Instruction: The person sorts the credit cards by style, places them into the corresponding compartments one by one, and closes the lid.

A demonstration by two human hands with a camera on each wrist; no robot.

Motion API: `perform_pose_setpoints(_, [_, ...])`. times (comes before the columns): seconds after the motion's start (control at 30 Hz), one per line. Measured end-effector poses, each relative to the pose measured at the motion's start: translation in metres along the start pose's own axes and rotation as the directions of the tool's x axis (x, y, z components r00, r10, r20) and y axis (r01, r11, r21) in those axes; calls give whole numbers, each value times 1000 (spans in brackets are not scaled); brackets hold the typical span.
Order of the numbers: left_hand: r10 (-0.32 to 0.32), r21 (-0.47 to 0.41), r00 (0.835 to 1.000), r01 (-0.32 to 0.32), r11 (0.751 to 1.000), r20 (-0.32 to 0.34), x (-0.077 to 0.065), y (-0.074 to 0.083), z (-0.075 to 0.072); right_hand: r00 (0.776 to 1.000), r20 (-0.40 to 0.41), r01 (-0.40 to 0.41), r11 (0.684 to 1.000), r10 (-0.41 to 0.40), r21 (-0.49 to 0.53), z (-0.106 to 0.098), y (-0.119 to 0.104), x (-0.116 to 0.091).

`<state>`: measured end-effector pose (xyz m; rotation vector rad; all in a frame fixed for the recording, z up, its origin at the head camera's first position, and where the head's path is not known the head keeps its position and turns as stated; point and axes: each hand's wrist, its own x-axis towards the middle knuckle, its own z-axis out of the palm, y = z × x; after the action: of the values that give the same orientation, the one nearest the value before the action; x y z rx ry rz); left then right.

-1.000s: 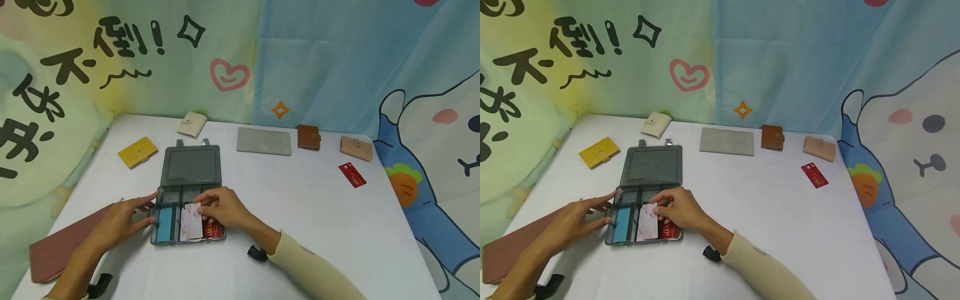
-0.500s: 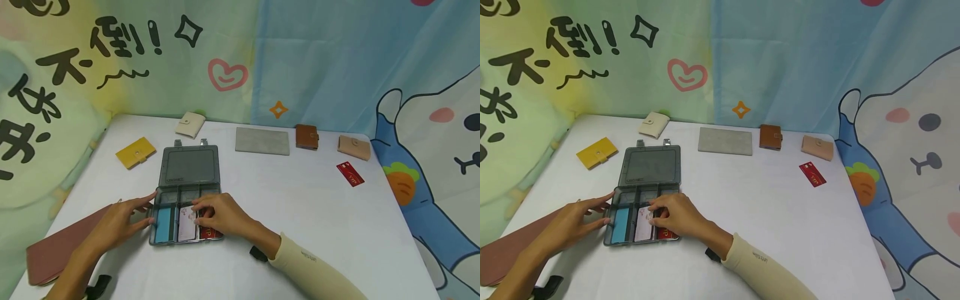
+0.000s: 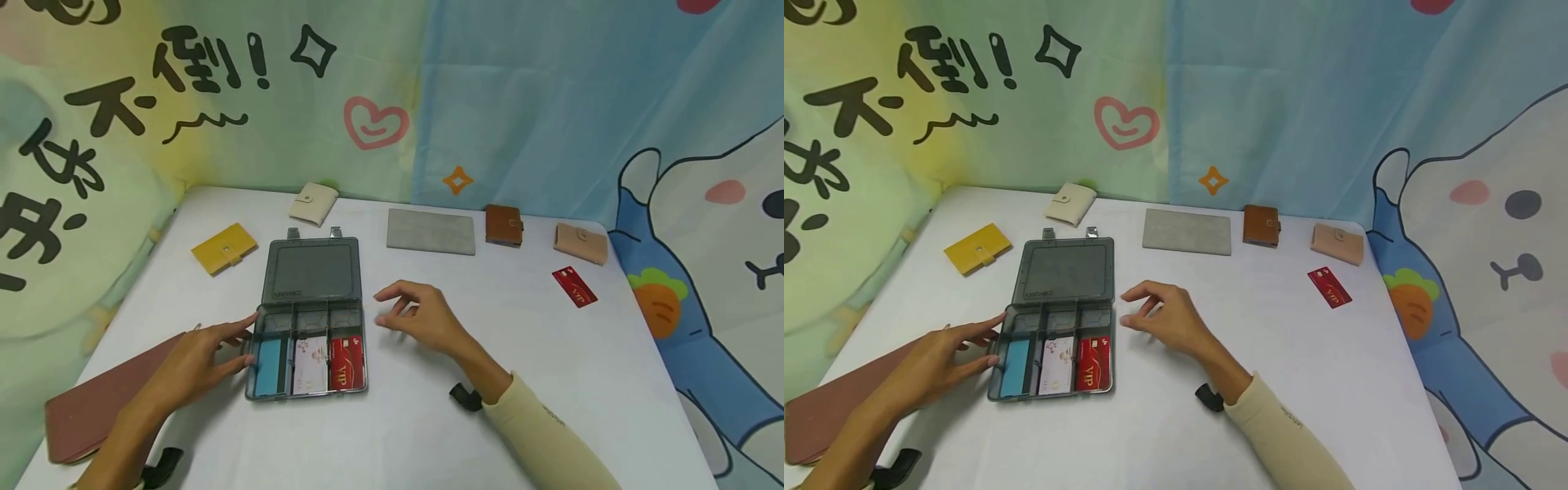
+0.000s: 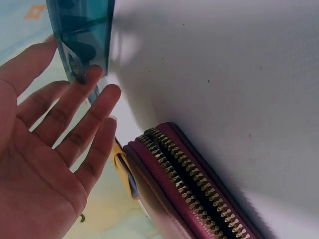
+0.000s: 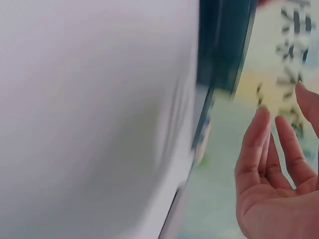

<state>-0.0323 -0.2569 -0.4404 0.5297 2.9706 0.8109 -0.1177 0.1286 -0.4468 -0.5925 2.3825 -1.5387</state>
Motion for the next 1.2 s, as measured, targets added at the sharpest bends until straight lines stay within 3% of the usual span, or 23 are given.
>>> perform_pose_setpoints(0.17, [0,-5,1000,0,1000,-1,1,-1,0,990,-120,-88,993,79,-74,-57,29,-9])
perform_pose_setpoints(0.33, [-1,-5,1000,1,1000,-5,1,0,-1,953,-226,-234,963,200,-135,-117,58,-27])
perform_pose_setpoints(0.47, [-16,-8,1000,16,1000,7,0,1,-2,896,-327,-370,911,300,-179,-163,82,-44])
perform_pose_setpoints(0.67, [-38,-17,999,38,999,27,0,1,-2,795,-471,-526,820,382,-224,-219,121,-68])
perform_pose_setpoints(0.8, [-42,-16,999,42,999,31,0,0,-2,731,-517,-608,769,444,-199,-242,141,-78])
perform_pose_setpoints(0.9, [-38,-14,999,39,999,33,1,0,-2,701,-532,-650,733,475,-202,-253,148,-83])
perform_pose_setpoints(1.07, [-32,-5,999,32,999,31,1,1,-2,667,-545,-701,675,508,-230,-258,149,-83])
perform_pose_setpoints(1.2, [-26,0,999,26,1000,25,1,1,-2,656,-526,-725,646,542,-239,-257,146,-78])
